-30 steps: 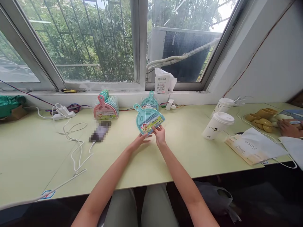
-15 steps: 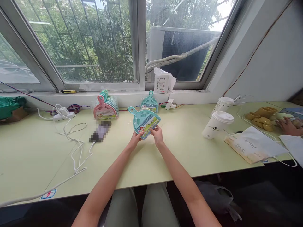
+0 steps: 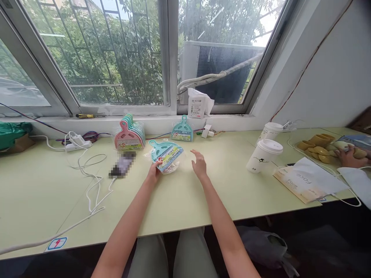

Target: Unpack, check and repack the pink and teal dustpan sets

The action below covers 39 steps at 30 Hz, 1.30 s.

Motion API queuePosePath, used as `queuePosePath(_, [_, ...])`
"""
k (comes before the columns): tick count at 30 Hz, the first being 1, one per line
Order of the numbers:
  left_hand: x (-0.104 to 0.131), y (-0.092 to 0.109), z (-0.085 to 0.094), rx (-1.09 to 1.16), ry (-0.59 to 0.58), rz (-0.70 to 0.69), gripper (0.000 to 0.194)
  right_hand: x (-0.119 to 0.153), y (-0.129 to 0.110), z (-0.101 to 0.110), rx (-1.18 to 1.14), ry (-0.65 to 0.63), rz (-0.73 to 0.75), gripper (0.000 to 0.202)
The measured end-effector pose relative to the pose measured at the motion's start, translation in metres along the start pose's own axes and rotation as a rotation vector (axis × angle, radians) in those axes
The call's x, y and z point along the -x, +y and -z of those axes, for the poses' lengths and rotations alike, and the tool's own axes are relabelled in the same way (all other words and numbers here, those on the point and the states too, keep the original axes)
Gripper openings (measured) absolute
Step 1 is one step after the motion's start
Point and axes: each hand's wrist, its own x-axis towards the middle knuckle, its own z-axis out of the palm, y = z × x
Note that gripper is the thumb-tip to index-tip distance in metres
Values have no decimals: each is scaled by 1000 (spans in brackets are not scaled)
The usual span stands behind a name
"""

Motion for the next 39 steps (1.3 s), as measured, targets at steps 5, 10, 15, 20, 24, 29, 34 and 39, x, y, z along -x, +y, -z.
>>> queuePosePath(5, [-1,3,11,26,-108,95,40,0,5,-10,184,-67,296,62])
queuePosePath(10, [-1,-2,11,-38,-170,168,45,-4,9,-7,93,57,266,17])
queuePosePath(15, [-1,1,13,-59,-156,166,47,-5,9,-1,-39,36,237,11])
queuePosePath(20, [-2,2,18,-160,-237,224,41,-3,6,-4,-123,33,192,16])
queuePosePath(24, [0,1,20,-243,-424,231,42,-3,9,-7,-117,87,139,16])
queuePosePath(29, [10,4,16,-331,-512,227,53,-3,16,-9,-177,42,59,19])
queuePosePath(34, [16,8,15,-357,-506,184,58,-4,22,-10,-313,0,-135,54])
queuePosePath(39, [16,7,12,-390,-469,175,67,-5,28,-12,-533,-131,-330,47])
